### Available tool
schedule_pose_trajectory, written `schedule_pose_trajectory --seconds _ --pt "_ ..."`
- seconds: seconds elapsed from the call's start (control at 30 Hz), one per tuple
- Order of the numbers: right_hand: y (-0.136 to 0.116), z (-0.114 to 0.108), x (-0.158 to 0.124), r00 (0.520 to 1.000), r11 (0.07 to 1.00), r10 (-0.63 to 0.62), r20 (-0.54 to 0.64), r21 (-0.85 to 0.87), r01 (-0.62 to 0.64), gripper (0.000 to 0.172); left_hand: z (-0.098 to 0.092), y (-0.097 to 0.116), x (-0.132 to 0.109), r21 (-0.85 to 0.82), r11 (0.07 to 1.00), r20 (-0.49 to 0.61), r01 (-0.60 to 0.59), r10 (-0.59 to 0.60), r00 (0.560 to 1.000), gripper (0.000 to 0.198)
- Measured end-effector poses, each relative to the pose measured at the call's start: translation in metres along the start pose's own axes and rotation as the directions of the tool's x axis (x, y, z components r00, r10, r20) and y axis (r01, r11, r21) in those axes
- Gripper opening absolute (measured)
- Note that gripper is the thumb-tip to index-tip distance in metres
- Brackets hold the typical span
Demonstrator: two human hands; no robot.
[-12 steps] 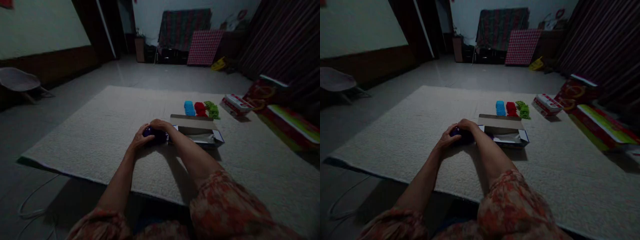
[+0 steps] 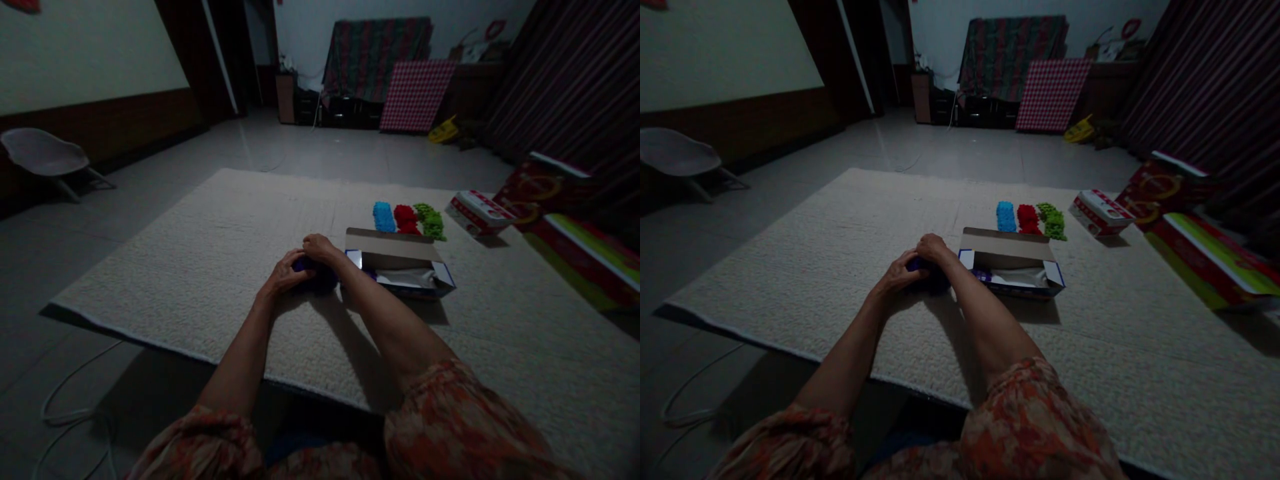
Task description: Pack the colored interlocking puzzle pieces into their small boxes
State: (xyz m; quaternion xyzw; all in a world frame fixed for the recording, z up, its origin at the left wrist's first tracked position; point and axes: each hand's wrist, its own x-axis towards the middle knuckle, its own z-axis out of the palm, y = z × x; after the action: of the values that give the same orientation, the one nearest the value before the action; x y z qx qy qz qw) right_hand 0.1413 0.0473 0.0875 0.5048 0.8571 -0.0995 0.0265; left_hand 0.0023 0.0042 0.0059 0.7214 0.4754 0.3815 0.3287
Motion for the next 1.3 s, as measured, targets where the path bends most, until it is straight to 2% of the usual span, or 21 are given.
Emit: schedule_pose_trajectory --seconds 0.13,0.3,0.47,0.7,0.83,0.97,1.17,1.3 --pt "0.002 -0.014 -0.015 0.998 0.998 0.059 -0.028 0.033 -0.058 0.042 0.0 -0.002 0.003 0.03 0.999 0.018 -0.018 0.017 1.0 0.049" --pt "0.017 -0.022 -0.014 0.995 0.997 0.073 0.066 0.026 -0.075 0.04 0.0 -0.006 -0.001 0.01 1.0 -0.034 -0.022 0.022 0.999 0.055" --pt "0.022 -0.014 -0.004 0.987 0.995 0.095 0.128 0.016 -0.098 0.045 0.0 -0.005 -0.003 0.018 0.999 -0.059 -0.037 0.038 0.998 0.058" --pt "0.005 0.003 0.003 0.975 0.978 0.188 0.119 0.065 -0.197 0.049 0.002 -0.005 -0.001 0.005 0.999 -0.089 0.032 -0.032 0.996 0.078" --pt "0.007 0.003 0.01 0.97 0.968 0.205 0.129 0.118 -0.22 0.045 0.003 -0.01 0.0 -0.024 0.999 -0.087 0.032 -0.034 0.996 0.085" --pt "0.018 -0.01 0.008 0.962 0.948 0.236 0.133 0.187 -0.259 0.04 0.002 -0.008 0.0 -0.061 0.997 -0.052 0.044 -0.047 0.998 0.088" --pt "0.021 -0.016 -0.007 0.942 0.872 0.288 0.174 0.359 -0.333 0.033 -0.003 0.004 0.004 -0.033 0.999 -0.012 0.003 -0.003 1.0 0.079" --pt "0.019 -0.023 -0.014 0.945 0.841 0.311 0.096 0.435 -0.321 0.03 -0.005 0.005 0.009 0.038 0.999 0.008 0.018 -0.018 1.0 0.079"
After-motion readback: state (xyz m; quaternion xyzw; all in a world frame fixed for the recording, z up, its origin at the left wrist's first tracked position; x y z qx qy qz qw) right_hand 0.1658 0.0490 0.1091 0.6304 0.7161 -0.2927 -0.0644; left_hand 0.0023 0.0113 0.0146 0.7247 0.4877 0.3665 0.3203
